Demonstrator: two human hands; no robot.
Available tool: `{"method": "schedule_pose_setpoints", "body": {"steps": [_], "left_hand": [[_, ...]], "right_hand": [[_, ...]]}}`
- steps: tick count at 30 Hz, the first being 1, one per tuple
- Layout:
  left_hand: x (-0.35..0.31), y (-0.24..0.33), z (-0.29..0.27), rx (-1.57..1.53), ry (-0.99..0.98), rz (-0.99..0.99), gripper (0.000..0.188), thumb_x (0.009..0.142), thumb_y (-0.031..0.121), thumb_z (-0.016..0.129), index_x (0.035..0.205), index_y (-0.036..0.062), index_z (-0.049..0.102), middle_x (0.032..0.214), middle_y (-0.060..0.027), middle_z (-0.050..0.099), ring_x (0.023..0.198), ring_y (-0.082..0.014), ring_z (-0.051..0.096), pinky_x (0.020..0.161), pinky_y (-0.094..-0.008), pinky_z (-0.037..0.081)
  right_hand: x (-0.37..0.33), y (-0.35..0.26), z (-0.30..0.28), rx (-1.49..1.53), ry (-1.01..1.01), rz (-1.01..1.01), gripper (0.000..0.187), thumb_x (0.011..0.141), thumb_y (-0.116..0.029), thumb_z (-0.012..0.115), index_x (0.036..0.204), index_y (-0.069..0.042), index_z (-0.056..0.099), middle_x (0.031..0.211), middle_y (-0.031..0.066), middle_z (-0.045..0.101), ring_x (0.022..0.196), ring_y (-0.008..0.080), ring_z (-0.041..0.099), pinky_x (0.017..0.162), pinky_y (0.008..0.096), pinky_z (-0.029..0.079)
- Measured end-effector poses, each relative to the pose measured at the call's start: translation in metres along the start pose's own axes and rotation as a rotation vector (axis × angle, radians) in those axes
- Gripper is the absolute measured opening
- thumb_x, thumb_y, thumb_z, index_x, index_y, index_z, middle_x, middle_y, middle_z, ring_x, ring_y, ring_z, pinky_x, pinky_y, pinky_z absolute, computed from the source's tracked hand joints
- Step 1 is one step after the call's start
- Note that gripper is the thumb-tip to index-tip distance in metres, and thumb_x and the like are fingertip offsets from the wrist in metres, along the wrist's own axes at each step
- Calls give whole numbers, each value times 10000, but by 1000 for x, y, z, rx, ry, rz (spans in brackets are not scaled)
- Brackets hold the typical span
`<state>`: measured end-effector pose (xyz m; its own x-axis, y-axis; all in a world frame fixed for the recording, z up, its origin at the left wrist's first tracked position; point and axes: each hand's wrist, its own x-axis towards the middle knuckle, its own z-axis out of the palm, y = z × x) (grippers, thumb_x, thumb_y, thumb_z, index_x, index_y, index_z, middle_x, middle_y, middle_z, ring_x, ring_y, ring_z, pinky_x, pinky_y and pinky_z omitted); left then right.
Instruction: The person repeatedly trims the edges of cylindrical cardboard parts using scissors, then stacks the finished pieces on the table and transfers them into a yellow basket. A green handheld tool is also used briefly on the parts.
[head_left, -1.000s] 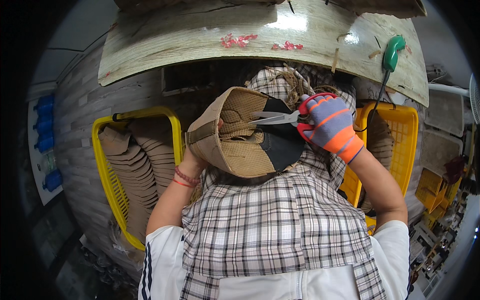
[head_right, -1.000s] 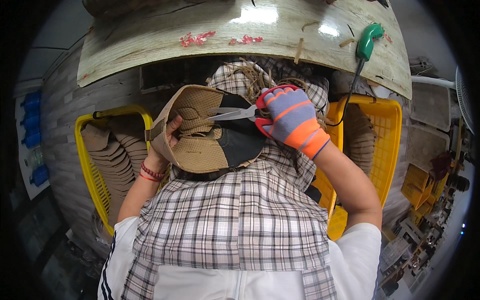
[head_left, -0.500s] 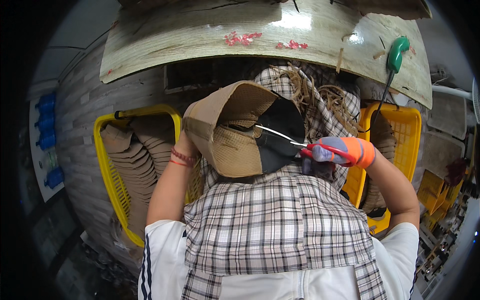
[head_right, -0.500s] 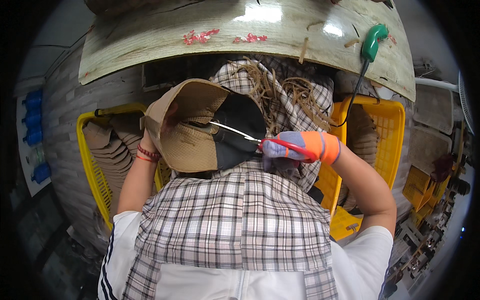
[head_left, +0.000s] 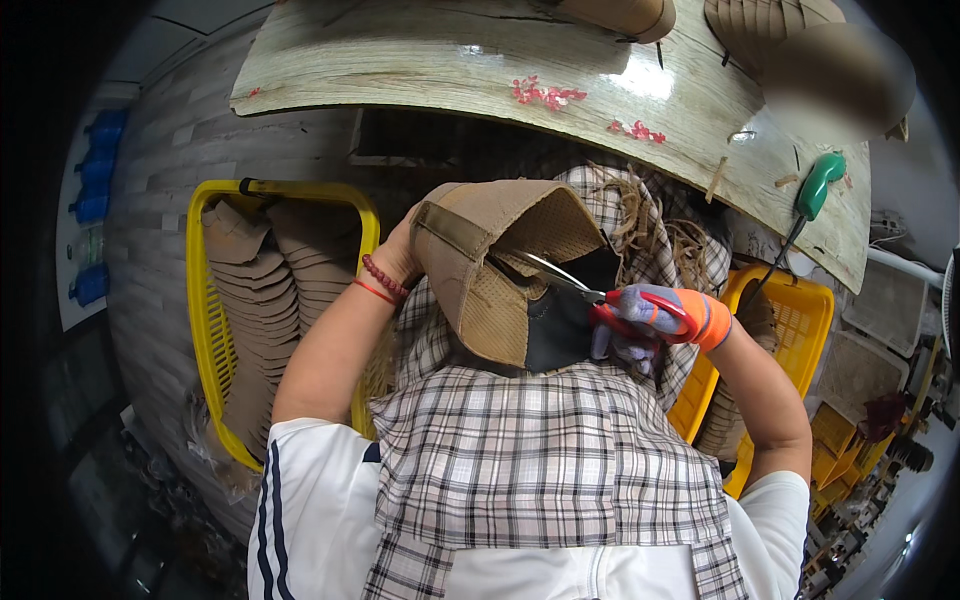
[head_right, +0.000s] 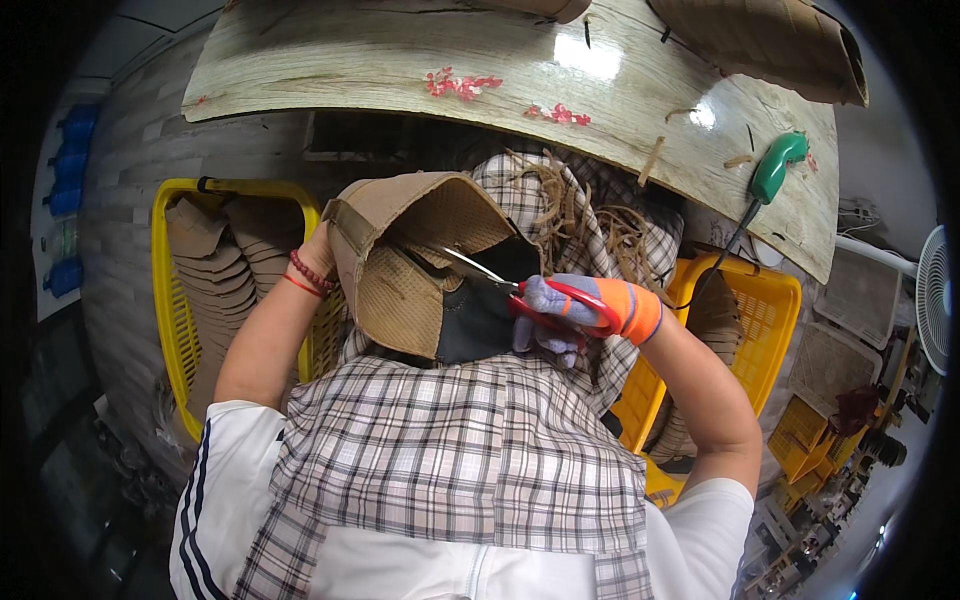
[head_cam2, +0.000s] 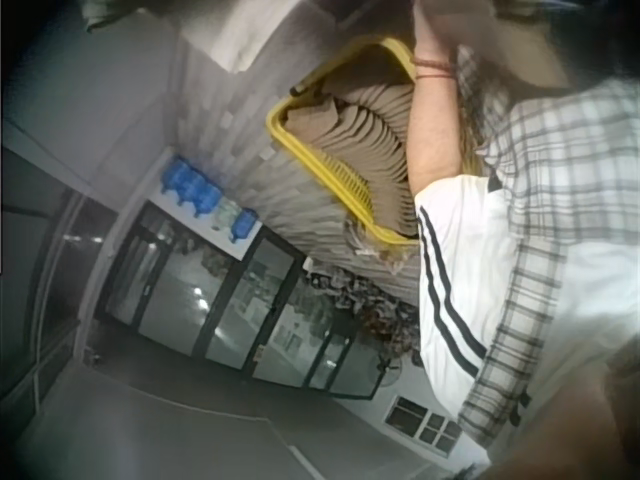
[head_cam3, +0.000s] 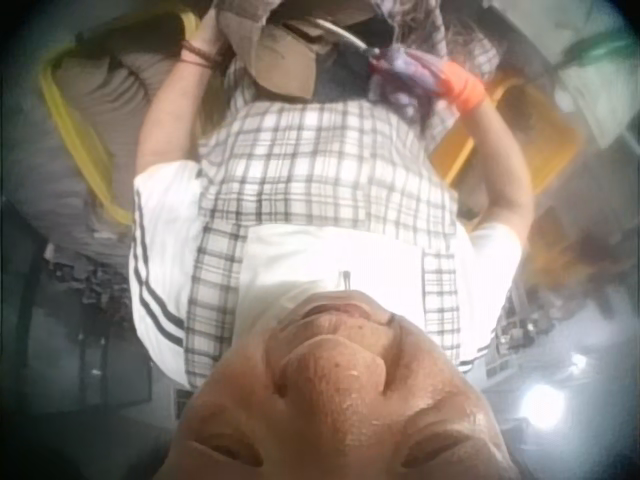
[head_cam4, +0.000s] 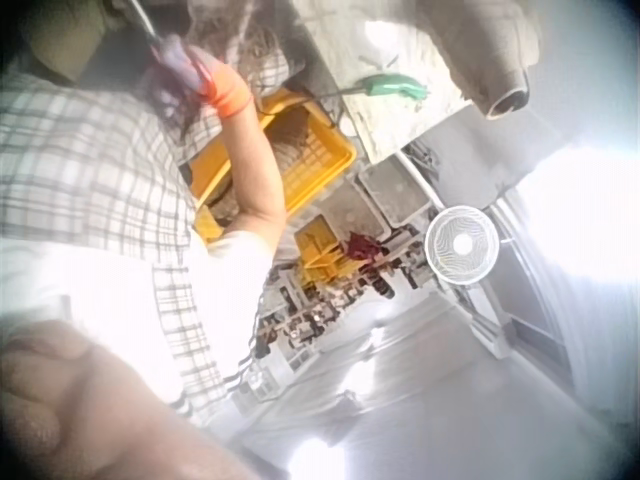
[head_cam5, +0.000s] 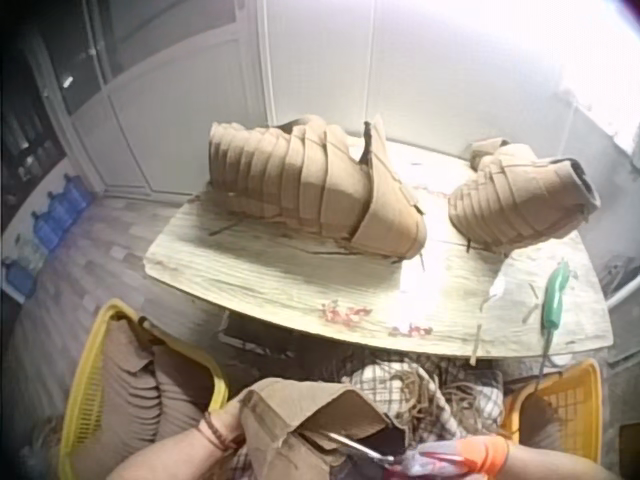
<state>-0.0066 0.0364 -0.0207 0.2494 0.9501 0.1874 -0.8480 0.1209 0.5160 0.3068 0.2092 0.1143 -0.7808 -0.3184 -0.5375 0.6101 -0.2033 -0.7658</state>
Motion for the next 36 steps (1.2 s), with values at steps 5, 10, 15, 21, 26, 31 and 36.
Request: {"method": "schedule_pose_setpoints", "body": {"steps": [5,10,15,21,26,31,36], "left_hand": [[-11,-1,0,478,113,-16,448,1004,169,416,1440,76,375,1449,-44,444,1310,-153,429,1132,-316,321],[-1,6,12,311,255,-183,477,991,182,457,1452,99,369,1447,-29,452,1320,-154,421,1135,-307,307],[2,14,29,500,338,-286,506,958,142,527,1443,109,388,1429,-21,474,1303,-149,439,1125,-302,315],[11,11,50,444,586,-149,378,905,133,668,1263,53,575,1188,-23,624,1039,-109,587,928,-274,479],[8,3,38,685,634,-125,376,872,116,706,1230,67,604,1144,-7,631,1030,-114,576,928,-279,470],[12,3,33,641,574,-108,365,881,119,694,1232,75,604,1113,-1,628,993,-137,576,932,-324,474],[16,11,33,165,696,-216,414,877,159,706,1262,66,585,1134,-19,624,1021,-165,578,927,-374,484]], "right_hand": [[4,-19,4,-101,141,161,659,911,-627,502,835,-8,713,493,-3,488,447,88,460,441,251,368],[10,27,0,-227,219,-90,593,870,-599,602,845,-16,704,521,9,526,492,100,497,482,257,389],[0,-12,4,-80,64,231,772,936,-686,344,879,-1,698,541,26,537,477,113,506,486,253,416],[20,-22,13,33,81,227,839,894,-745,356,881,25,689,487,-5,438,411,104,427,413,265,366],[27,-12,14,-96,187,153,733,866,-691,512,778,12,701,438,4,436,376,111,439,397,264,383],[26,-19,17,-31,225,311,707,830,-672,587,779,25,696,460,38,496,378,155,502,399,285,426],[25,-30,14,-84,143,279,882,801,-823,417,800,17,685,579,75,566,470,142,544,451,276,460]]}}
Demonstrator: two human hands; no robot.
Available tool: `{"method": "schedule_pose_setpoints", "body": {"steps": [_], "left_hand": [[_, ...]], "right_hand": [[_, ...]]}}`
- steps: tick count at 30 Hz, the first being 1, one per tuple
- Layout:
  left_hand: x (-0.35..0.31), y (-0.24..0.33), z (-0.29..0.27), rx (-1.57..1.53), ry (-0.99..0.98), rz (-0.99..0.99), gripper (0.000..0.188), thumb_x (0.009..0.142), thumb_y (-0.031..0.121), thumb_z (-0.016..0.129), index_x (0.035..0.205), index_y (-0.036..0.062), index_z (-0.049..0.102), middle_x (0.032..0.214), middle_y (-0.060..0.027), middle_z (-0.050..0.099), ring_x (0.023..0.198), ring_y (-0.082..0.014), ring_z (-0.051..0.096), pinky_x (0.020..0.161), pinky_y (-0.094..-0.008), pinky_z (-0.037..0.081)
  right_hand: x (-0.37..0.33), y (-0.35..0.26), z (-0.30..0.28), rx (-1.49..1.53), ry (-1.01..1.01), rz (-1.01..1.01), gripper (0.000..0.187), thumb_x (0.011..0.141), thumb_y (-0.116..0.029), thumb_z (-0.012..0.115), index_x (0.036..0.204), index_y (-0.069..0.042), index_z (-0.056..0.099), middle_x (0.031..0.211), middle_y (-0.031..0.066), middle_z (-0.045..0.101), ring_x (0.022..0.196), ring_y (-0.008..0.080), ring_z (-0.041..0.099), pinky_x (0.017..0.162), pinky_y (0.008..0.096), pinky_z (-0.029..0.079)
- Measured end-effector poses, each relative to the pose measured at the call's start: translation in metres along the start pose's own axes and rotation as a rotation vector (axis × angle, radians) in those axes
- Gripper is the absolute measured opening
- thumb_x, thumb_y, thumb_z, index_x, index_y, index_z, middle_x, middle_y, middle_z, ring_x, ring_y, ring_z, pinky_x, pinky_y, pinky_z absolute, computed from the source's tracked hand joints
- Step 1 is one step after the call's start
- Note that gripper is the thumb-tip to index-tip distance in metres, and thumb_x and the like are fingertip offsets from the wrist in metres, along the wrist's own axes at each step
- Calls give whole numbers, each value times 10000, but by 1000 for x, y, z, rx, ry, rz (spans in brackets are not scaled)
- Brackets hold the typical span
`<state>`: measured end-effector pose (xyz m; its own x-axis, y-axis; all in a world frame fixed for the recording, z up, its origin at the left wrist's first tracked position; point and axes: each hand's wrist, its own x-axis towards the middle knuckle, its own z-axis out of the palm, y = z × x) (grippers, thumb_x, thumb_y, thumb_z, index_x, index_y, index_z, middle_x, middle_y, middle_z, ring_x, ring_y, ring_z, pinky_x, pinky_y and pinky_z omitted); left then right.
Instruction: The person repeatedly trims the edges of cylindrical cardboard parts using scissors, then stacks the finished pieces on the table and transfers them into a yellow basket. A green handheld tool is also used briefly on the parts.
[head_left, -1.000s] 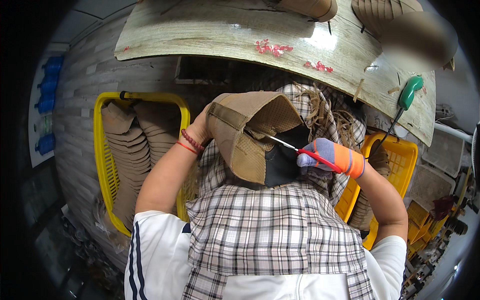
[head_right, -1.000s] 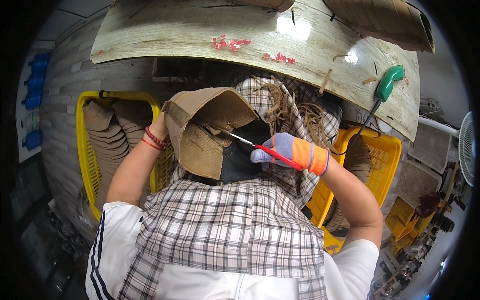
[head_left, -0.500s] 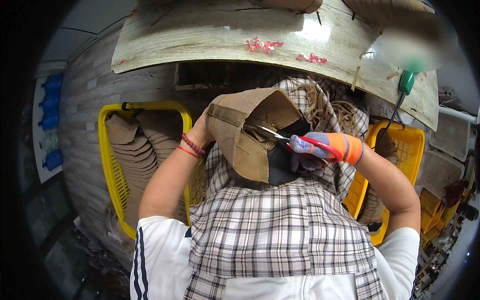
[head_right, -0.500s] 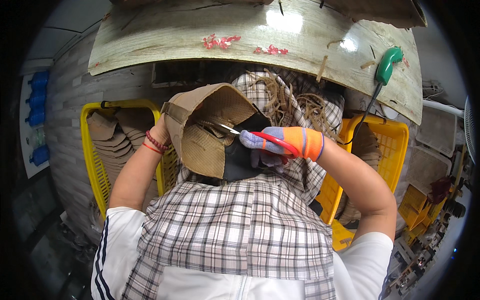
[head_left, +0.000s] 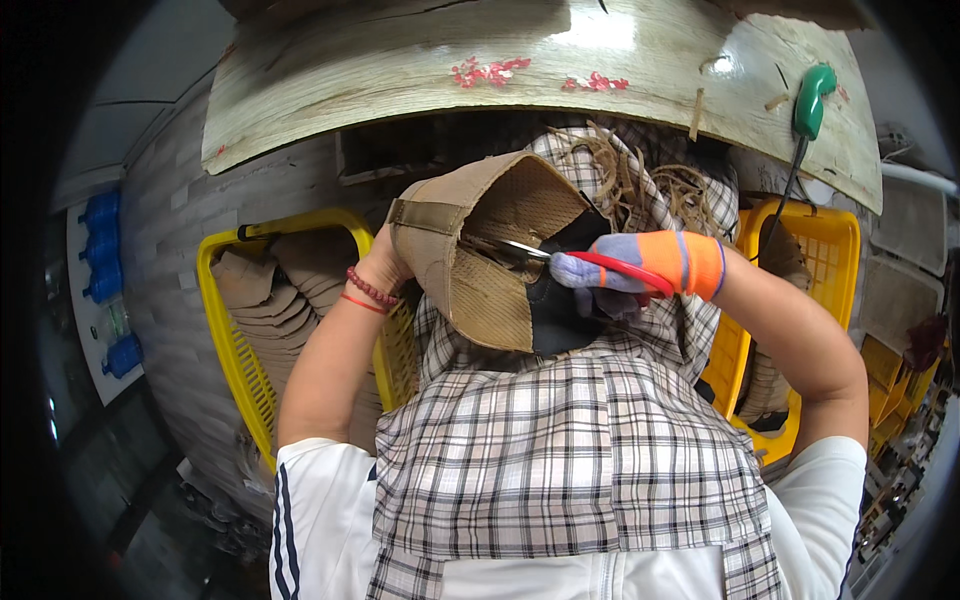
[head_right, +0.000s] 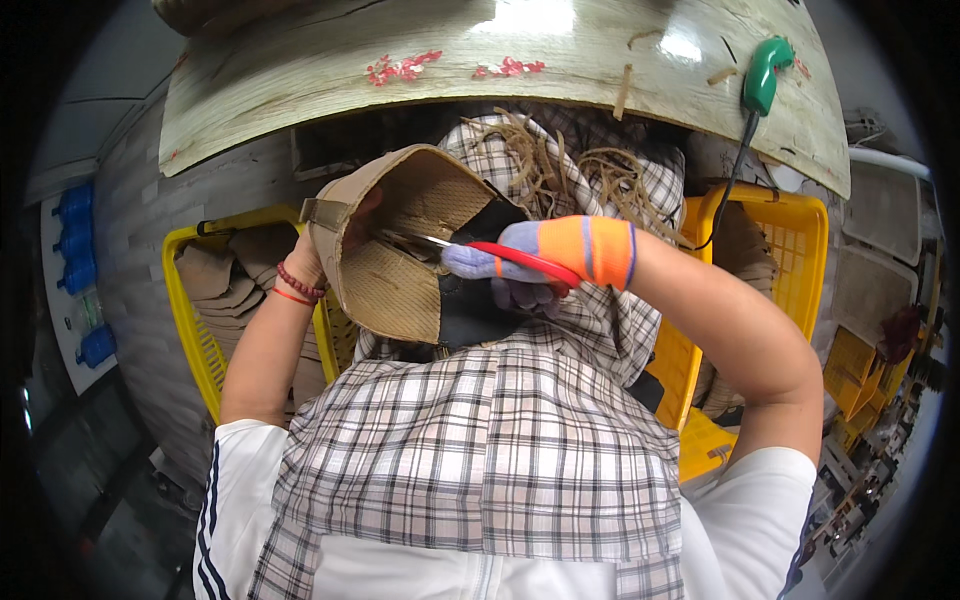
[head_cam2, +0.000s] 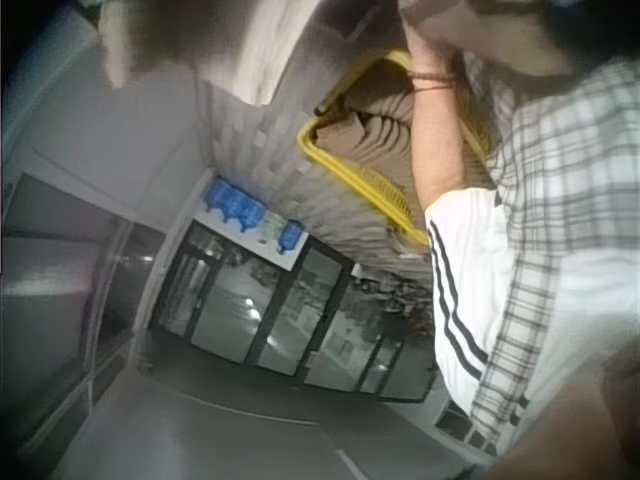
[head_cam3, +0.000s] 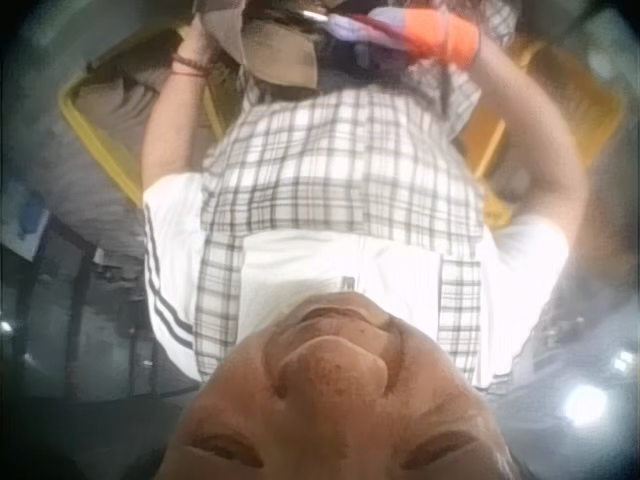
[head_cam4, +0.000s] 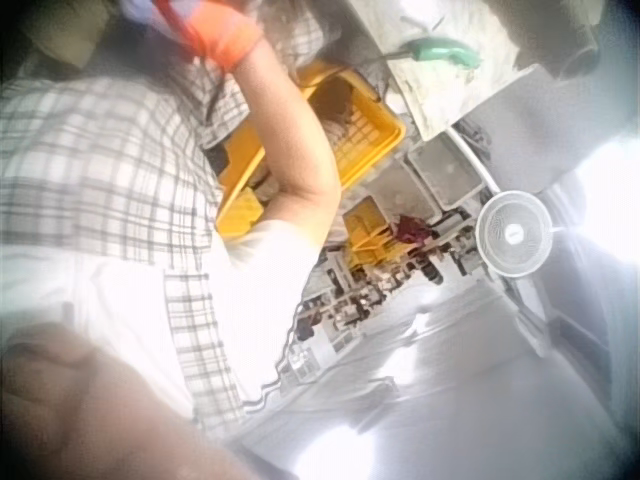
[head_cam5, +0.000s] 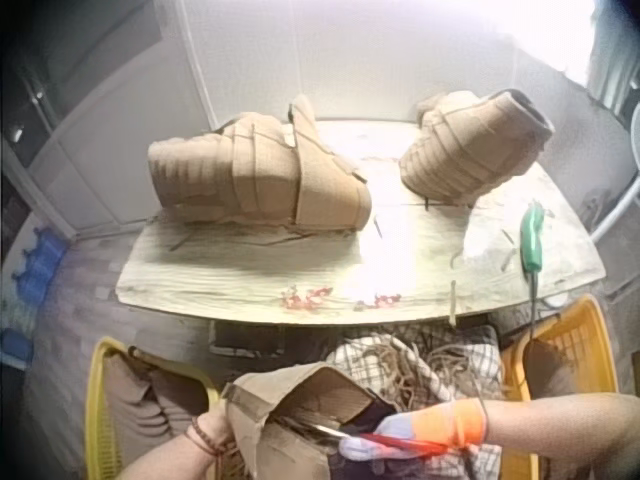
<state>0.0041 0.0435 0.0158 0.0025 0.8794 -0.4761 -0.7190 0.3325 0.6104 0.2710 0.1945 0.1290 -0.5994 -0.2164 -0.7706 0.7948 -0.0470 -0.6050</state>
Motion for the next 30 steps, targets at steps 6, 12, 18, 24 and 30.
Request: {"method": "schedule_pose_setpoints", "body": {"steps": [6,12,18,24,30], "left_hand": [[7,0,-9,10,-2,-49,445,884,185,698,1284,41,566,1186,-57,617,1089,-206,573,945,-415,477],[13,-2,-26,437,-50,92,436,893,174,684,1287,37,558,1218,-56,602,1091,-211,571,955,-419,473],[14,1,-24,516,-65,121,400,905,147,665,1277,41,560,1214,-52,607,1087,-201,580,931,-400,495],[12,5,-23,596,-74,118,400,923,147,633,1305,71,542,1246,-38,595,1107,-158,563,963,-327,465],[-7,17,-2,127,18,95,367,928,119,626,1272,14,552,1203,-57,611,1077,-186,589,970,-329,469]], "right_hand": [[5,-17,0,20,-7,103,901,809,-822,400,808,35,677,538,61,532,435,145,505,450,293,465],[7,-29,3,70,36,204,567,918,-526,545,878,18,701,535,78,541,445,189,542,493,330,498],[7,-28,20,-441,312,24,736,761,-750,567,930,-53,732,716,185,645,709,338,652,672,413,503],[4,12,31,-469,355,77,821,720,-783,598,943,3,682,692,146,649,677,303,646,646,379,494],[-23,32,41,-105,530,-45,561,778,-590,704,895,-43,658,647,83,623,624,191,620,599,319,471]]}}
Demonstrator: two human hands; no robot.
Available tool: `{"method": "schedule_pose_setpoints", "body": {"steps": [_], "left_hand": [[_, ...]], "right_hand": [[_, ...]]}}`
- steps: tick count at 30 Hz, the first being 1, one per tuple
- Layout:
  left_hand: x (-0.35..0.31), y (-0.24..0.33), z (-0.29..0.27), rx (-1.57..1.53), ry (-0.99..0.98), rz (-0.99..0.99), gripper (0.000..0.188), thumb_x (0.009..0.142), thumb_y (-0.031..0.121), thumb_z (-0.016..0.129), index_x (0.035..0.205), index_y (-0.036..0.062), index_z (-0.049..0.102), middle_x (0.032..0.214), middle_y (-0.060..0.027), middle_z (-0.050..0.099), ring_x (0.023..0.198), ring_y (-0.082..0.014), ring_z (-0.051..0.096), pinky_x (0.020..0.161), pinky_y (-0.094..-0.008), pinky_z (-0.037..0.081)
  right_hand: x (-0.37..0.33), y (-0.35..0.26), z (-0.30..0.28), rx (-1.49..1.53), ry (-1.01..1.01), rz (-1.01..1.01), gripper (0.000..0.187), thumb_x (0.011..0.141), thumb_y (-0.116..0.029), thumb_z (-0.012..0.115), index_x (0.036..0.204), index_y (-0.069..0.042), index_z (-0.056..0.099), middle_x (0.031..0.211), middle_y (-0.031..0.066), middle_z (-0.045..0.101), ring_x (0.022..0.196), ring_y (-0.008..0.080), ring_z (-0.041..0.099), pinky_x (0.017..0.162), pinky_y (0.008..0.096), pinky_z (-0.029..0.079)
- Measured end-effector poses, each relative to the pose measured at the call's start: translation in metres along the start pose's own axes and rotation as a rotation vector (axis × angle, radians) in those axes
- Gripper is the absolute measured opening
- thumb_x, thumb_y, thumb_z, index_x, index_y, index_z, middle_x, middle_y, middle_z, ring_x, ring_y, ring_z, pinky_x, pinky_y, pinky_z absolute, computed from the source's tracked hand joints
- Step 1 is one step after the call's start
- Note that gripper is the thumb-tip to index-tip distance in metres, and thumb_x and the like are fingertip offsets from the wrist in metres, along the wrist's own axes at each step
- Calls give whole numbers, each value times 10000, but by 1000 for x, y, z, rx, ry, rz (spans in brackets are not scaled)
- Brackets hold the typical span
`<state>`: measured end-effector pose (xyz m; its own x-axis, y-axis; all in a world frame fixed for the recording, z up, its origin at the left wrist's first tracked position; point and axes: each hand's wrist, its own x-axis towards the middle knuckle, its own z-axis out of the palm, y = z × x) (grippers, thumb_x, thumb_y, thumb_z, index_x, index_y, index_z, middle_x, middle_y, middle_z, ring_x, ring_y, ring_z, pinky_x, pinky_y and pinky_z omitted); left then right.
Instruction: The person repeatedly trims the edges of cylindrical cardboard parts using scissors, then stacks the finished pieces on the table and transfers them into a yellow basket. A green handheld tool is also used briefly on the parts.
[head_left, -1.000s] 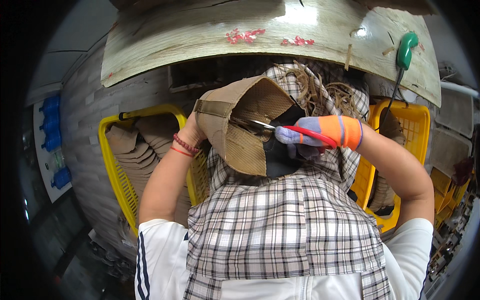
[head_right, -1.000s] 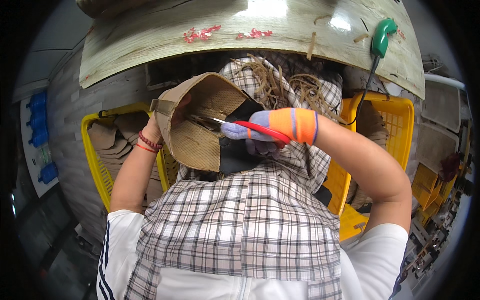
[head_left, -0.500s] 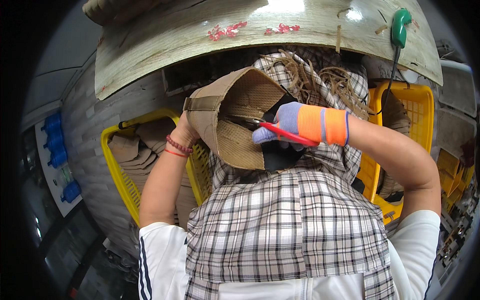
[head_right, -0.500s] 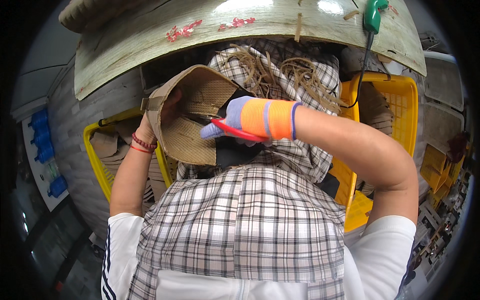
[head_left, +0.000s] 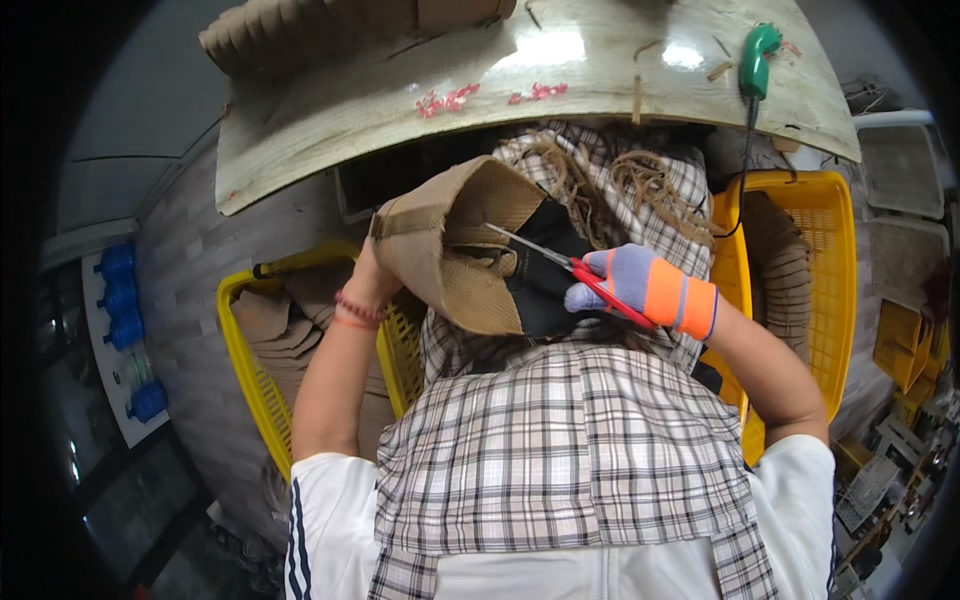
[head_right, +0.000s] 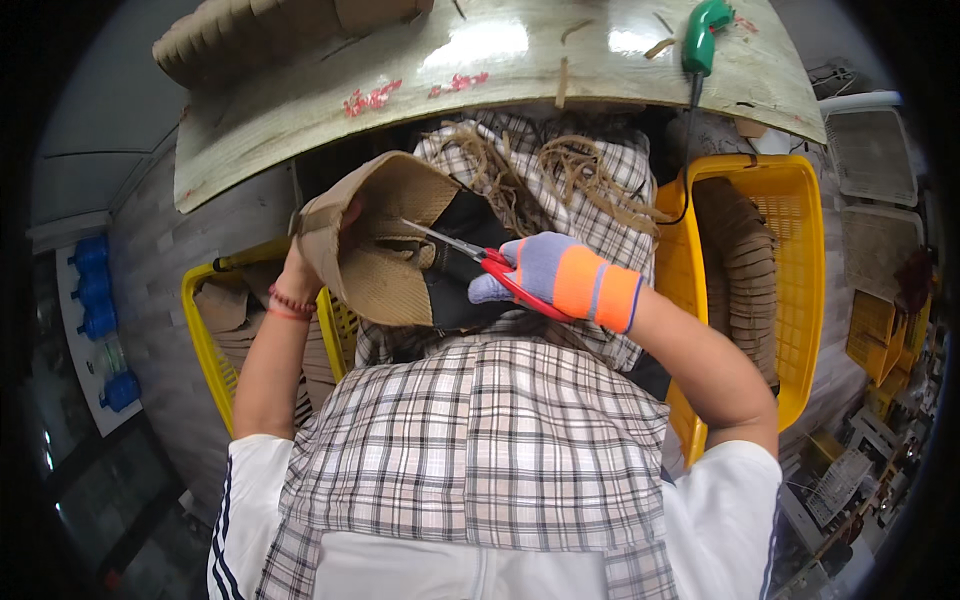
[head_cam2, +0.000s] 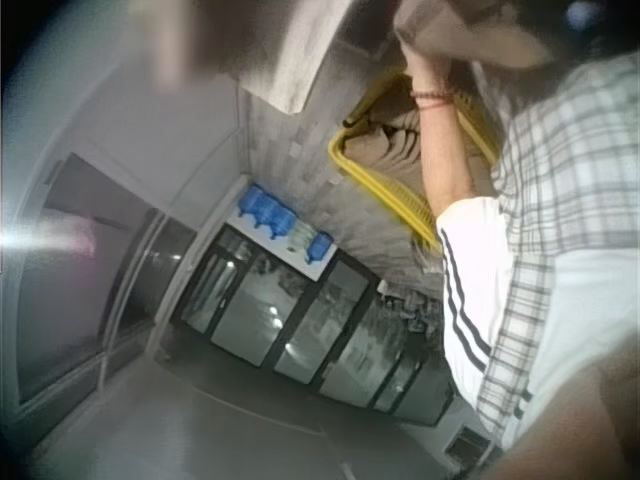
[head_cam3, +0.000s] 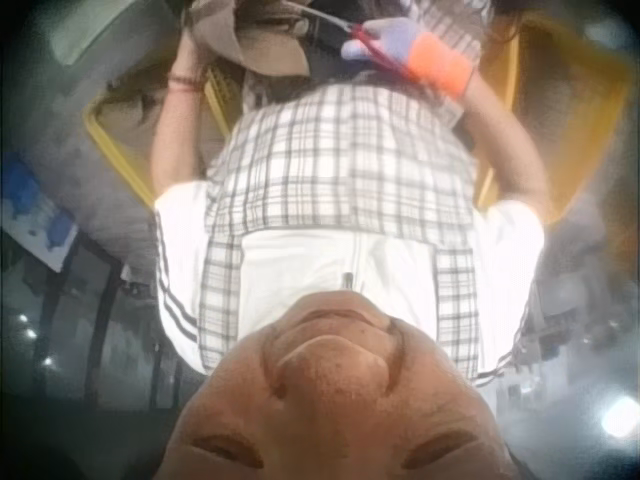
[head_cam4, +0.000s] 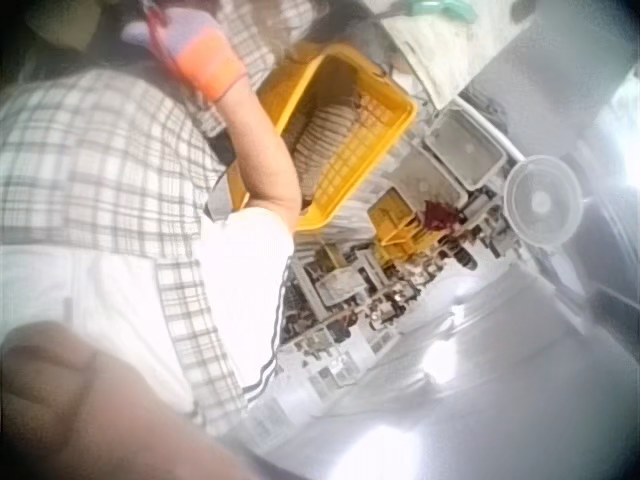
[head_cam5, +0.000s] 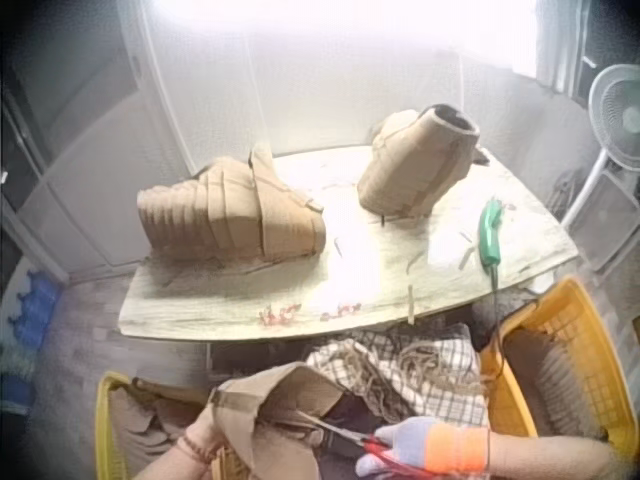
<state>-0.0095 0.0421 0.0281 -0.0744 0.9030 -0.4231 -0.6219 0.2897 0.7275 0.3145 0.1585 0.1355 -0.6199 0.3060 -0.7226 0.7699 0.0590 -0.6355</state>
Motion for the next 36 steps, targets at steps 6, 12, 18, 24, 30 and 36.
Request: {"method": "schedule_pose_setpoints", "body": {"steps": [6,12,18,24,30,36], "left_hand": [[-71,111,150,1574,-99,1083,338,807,100,584,1110,-23,665,1056,-129,698,884,-252,675,915,-370,477],[-89,163,148,1669,-102,1014,325,830,98,580,1125,-13,659,1043,-133,709,977,-252,682,952,-401,488],[-64,105,62,703,136,599,345,945,250,580,1167,-11,619,1098,-97,672,982,-189,646,910,-343,492],[-51,52,71,1016,270,696,478,962,302,546,1288,-46,518,1207,-138,619,1095,-199,603,956,-322,470],[-69,45,104,980,25,848,507,934,310,519,1281,-60,550,1346,-230,532,1234,-325,530,1056,-423,401],[-89,13,75,821,234,786,530,958,285,500,1348,-70,448,1349,-232,509,1222,-318,529,1077,-405,393]], "right_hand": [[-28,49,11,368,307,-275,335,806,-368,728,864,-50,637,613,43,557,539,134,529,544,293,437],[-20,64,28,332,370,-168,195,825,-170,614,952,-28,656,675,-3,571,597,72,497,556,229,406],[-38,27,22,557,271,-364,259,884,-284,660,936,-31,660,734,18,595,622,69,519,565,221,424],[-32,-12,21,247,70,-533,441,876,-492,648,885,-55,700,606,81,607,532,180,592,520,308,468],[15,15,32,286,43,-510,349,894,-360,586,857,-25,677,687,110,652,539,239,608,514,322,482],[0,-1,50,195,107,-375,486,899,-518,577,930,-45,685,727,111,663,629,213,639,573,304,490]]}}
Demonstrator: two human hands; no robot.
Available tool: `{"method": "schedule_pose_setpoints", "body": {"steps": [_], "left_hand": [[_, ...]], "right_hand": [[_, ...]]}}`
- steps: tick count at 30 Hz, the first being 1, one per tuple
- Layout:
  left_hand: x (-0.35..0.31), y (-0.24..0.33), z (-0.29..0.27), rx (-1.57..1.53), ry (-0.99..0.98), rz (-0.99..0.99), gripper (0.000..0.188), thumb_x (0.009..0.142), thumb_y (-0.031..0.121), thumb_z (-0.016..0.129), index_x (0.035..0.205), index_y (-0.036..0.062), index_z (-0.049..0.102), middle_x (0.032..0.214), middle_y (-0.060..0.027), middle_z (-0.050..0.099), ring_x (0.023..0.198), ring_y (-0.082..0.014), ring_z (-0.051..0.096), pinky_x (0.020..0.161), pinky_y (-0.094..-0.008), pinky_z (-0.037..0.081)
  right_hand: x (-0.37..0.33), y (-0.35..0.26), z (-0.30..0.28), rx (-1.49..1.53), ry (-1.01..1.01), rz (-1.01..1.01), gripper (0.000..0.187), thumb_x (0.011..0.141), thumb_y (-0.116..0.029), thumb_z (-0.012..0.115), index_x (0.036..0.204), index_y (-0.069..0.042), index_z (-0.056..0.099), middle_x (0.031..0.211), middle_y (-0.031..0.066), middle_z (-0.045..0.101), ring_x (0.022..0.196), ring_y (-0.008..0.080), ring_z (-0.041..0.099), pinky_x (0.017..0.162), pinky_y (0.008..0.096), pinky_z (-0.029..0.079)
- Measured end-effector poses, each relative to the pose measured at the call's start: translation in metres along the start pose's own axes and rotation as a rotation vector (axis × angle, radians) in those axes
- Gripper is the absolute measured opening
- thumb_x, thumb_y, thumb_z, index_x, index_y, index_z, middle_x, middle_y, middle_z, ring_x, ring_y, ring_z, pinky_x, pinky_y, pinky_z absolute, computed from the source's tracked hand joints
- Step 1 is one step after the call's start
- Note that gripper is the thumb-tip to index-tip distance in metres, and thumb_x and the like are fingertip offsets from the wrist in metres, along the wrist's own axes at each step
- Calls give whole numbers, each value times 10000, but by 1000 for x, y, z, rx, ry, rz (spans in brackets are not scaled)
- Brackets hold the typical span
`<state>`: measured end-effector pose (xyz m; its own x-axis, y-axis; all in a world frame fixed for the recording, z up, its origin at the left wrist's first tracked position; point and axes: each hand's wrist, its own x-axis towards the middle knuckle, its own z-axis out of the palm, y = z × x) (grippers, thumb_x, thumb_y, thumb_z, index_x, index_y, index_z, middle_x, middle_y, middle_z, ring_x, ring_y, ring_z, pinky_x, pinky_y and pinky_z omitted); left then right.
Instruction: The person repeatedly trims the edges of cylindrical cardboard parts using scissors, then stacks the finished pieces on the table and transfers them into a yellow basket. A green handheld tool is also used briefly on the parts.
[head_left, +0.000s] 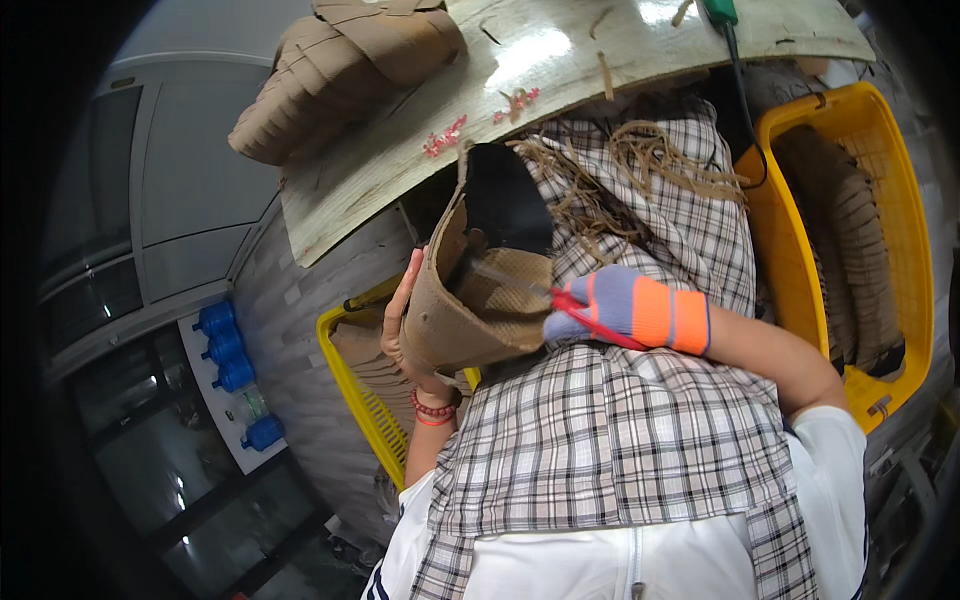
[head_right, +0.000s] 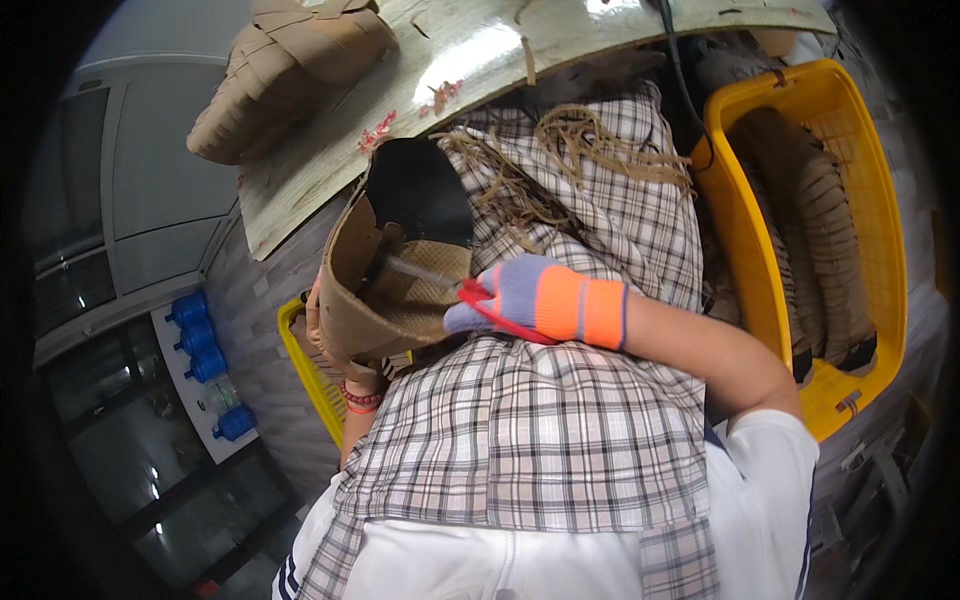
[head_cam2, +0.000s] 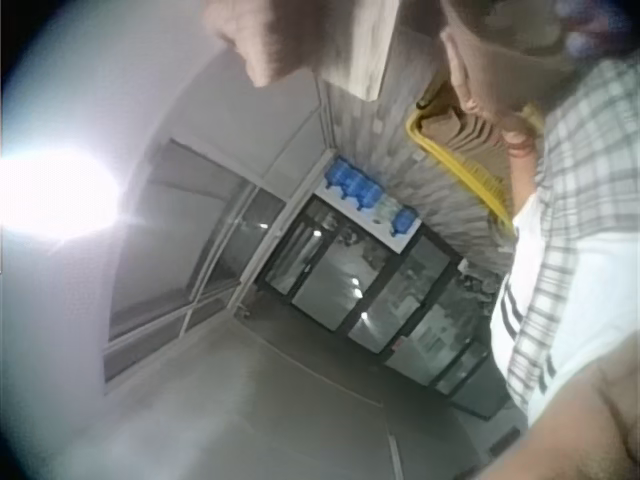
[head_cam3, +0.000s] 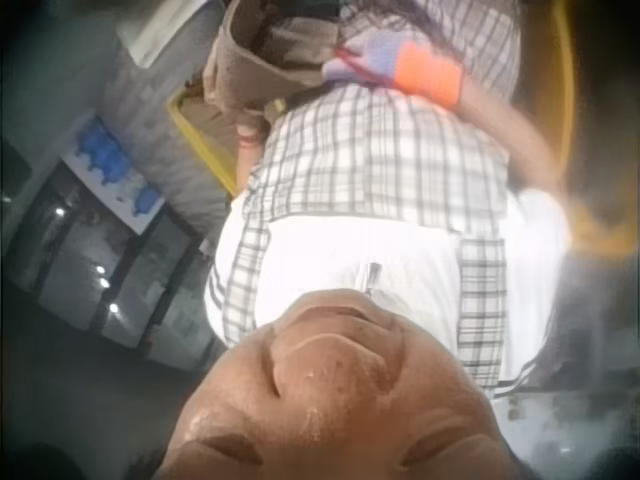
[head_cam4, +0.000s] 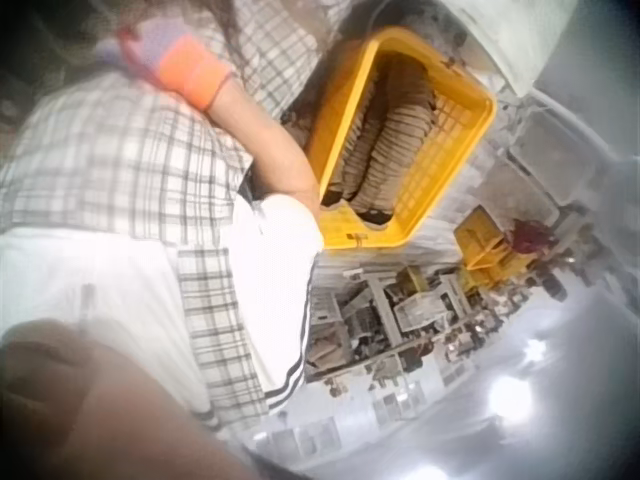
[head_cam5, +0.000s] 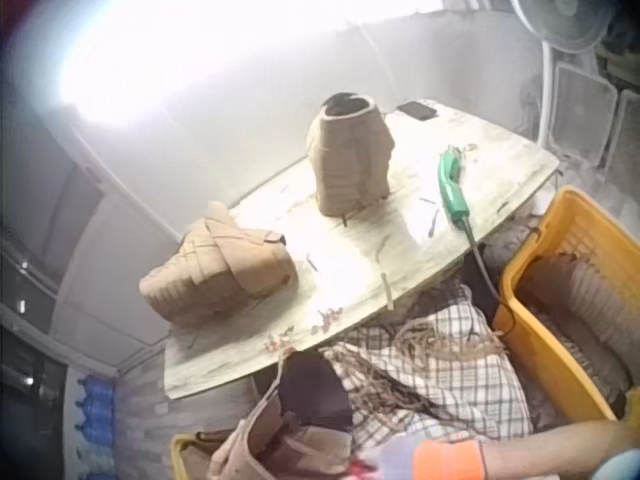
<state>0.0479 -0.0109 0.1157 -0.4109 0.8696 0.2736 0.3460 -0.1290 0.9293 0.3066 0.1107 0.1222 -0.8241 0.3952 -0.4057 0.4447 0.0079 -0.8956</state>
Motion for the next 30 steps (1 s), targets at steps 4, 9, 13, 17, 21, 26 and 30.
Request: {"method": "schedule_pose_setpoints", "body": {"steps": [4,9,13,17,21,26,30], "left_hand": [[-30,-37,-37,680,99,127,592,930,290,586,1383,-28,376,1356,-165,470,1236,-274,472,1059,-396,374],[-3,14,-28,530,-55,170,574,934,245,612,1405,12,383,1403,-189,456,1297,-275,445,1092,-409,358],[101,118,7,168,-95,396,352,886,152,629,1186,-32,604,1179,-205,644,1123,-322,614,1027,-425,434],[220,213,48,826,-329,1054,266,834,74,588,1075,4,677,1107,-184,682,1074,-313,646,1023,-453,433],[324,263,134,871,-331,1442,325,761,20,593,1062,99,687,1058,-100,696,986,-290,659,1000,-425,456],[395,265,255,1033,-672,1454,374,789,40,583,1138,152,654,1129,-46,670,1032,-258,622,1055,-404,402],[441,220,297,1005,-861,1247,498,754,-70,486,1157,164,662,1208,-69,635,1139,-253,571,1009,-387,425]], "right_hand": [[11,22,-9,23,5,-13,405,972,-438,472,1094,-92,643,811,142,691,645,258,667,530,352,490],[-14,2,-3,-246,172,-31,531,871,-574,604,856,-47,669,735,175,663,716,300,660,601,366,506],[-9,34,-13,243,451,97,557,859,-586,612,824,-30,636,698,184,638,648,341,625,604,404,482],[2,72,3,60,547,-52,547,867,-564,616,790,-22,607,699,185,640,656,333,630,604,394,484],[18,102,3,389,480,3,541,887,-560,597,754,-36,604,603,91,619,541,213,611,537,334,478],[9,111,-14,464,420,118,337,925,-358,586,860,-28,567,813,99,679,522,171,599,477,321,470],[9,118,-22,952,214,20,219,927,-134,516,1092,8,497,1234,132,548,558,166,583,454,295,456]]}}
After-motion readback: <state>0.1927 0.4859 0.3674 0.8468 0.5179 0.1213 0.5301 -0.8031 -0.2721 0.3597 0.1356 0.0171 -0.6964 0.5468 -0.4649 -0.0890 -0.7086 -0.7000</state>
